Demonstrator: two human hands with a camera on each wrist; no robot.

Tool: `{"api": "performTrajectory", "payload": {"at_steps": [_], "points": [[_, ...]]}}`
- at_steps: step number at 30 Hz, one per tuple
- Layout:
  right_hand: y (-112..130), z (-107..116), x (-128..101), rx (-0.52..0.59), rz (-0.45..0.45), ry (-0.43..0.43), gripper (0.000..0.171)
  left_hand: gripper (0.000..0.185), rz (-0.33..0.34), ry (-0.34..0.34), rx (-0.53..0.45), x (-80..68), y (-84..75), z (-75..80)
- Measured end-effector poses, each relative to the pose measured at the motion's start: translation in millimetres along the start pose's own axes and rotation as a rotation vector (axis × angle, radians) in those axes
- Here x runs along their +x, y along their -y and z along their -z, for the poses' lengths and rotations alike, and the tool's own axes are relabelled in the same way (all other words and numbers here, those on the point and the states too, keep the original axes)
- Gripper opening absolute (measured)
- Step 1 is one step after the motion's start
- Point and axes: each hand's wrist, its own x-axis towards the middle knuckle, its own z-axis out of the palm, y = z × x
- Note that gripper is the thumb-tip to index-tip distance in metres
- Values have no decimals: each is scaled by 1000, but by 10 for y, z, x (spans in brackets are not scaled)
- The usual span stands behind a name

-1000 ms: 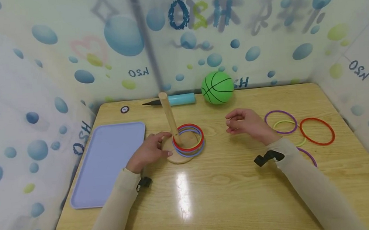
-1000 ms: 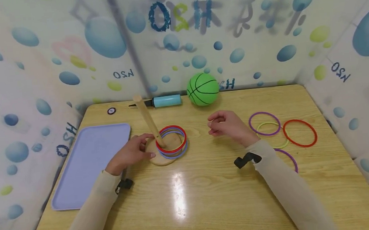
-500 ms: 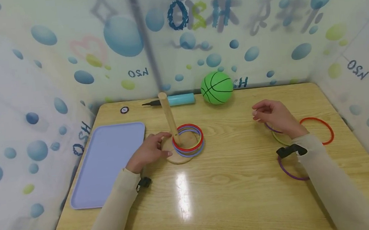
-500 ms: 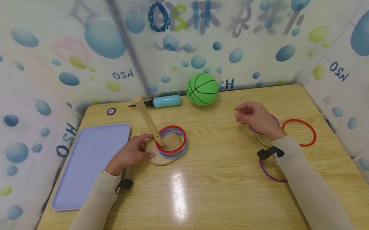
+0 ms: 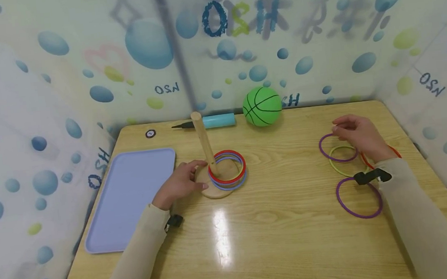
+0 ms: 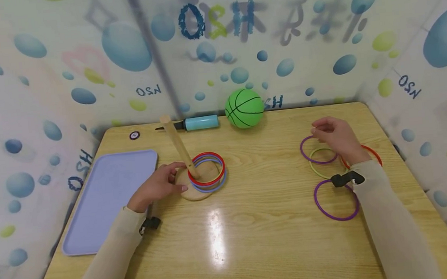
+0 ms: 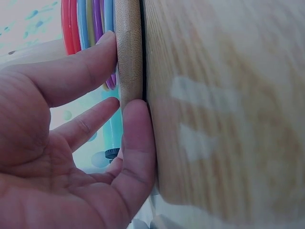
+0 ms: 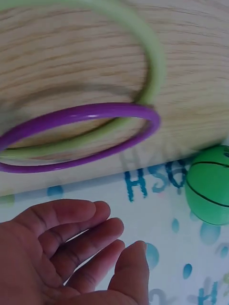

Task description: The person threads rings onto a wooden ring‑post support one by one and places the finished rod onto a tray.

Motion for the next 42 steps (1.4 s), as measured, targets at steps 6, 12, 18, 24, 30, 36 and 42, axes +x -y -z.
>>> {"api": "performTrajectory", "payload": {"at_steps": [6, 12, 18, 24, 30, 36, 42], "points": [[-156, 111, 38, -149, -28, -52, 51, 70, 11, 4, -3, 1, 13, -7], [-269, 184, 46, -302, -69, -29, 55, 70, 11, 4, -1, -10, 7, -15], [-327, 222, 91, -453, -44, 50, 49, 69, 19, -4, 9, -30, -24, -15], [-312, 224, 113, -522, 1, 90, 39, 70, 13, -7, 19, -31, -26, -18], [-281, 218, 79, -498, -22, 113, 39, 70, 10, -5, 5, -30, -39, -22], [-221, 189, 31, -438, -37, 151, 44, 70, 3, -10, 26, -29, -34, -15], [-118, 141, 21, -314, -70, 199, 47, 70, 8, -8, 18, -32, -42, -1]]}}
